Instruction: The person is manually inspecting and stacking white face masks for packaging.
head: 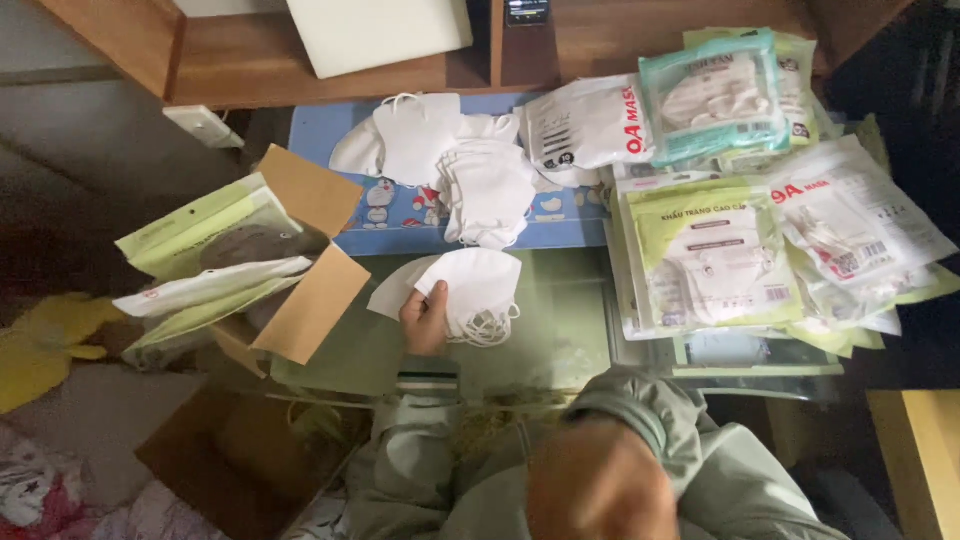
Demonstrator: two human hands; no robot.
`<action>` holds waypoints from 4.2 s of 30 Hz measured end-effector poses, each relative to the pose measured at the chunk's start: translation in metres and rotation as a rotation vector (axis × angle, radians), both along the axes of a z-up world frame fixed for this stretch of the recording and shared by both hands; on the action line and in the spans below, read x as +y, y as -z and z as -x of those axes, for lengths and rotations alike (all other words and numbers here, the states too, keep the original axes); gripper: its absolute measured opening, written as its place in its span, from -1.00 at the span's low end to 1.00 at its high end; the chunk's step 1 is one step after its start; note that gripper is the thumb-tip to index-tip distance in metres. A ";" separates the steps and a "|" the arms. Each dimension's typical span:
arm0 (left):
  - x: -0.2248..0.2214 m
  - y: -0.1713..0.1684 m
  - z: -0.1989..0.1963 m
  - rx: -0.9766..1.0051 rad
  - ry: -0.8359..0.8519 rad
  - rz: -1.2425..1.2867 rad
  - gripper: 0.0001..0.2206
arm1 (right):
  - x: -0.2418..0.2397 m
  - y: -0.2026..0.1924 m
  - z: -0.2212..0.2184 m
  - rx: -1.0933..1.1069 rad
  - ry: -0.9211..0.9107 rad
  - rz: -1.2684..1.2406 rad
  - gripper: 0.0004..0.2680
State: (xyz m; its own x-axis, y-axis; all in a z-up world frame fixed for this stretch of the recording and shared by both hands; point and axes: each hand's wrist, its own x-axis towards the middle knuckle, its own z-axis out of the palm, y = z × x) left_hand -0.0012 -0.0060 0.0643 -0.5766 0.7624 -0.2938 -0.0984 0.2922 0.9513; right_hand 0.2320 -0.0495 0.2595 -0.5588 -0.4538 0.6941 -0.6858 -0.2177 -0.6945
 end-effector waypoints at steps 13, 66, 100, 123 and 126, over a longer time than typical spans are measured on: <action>-0.001 -0.002 -0.016 0.046 -0.011 -0.484 -0.61 | 0.245 0.171 0.058 -0.891 2.258 -0.456 -0.46; 0.001 0.020 -0.008 0.042 0.011 -0.392 -0.78 | 0.211 0.171 0.063 -1.057 2.218 -0.451 -0.51; 0.002 0.044 -0.006 0.067 0.043 -0.453 -0.82 | 0.146 0.179 0.038 -0.646 1.675 0.598 -0.84; -0.051 0.016 0.017 -0.335 -0.482 -0.459 -0.70 | 0.159 0.215 0.098 -0.809 1.851 -0.321 -0.30; -0.050 -0.078 -0.011 -0.463 -0.248 -0.523 -0.73 | 0.165 0.220 0.107 -0.843 1.832 -0.373 -0.26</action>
State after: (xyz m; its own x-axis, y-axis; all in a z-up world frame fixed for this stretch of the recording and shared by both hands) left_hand 0.0094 -0.0563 0.1424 -0.6554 0.7327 -0.1836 -0.5279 -0.2705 0.8051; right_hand 0.1252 0.1153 0.0400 -0.4965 0.8621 0.1010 0.5532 0.4040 -0.7285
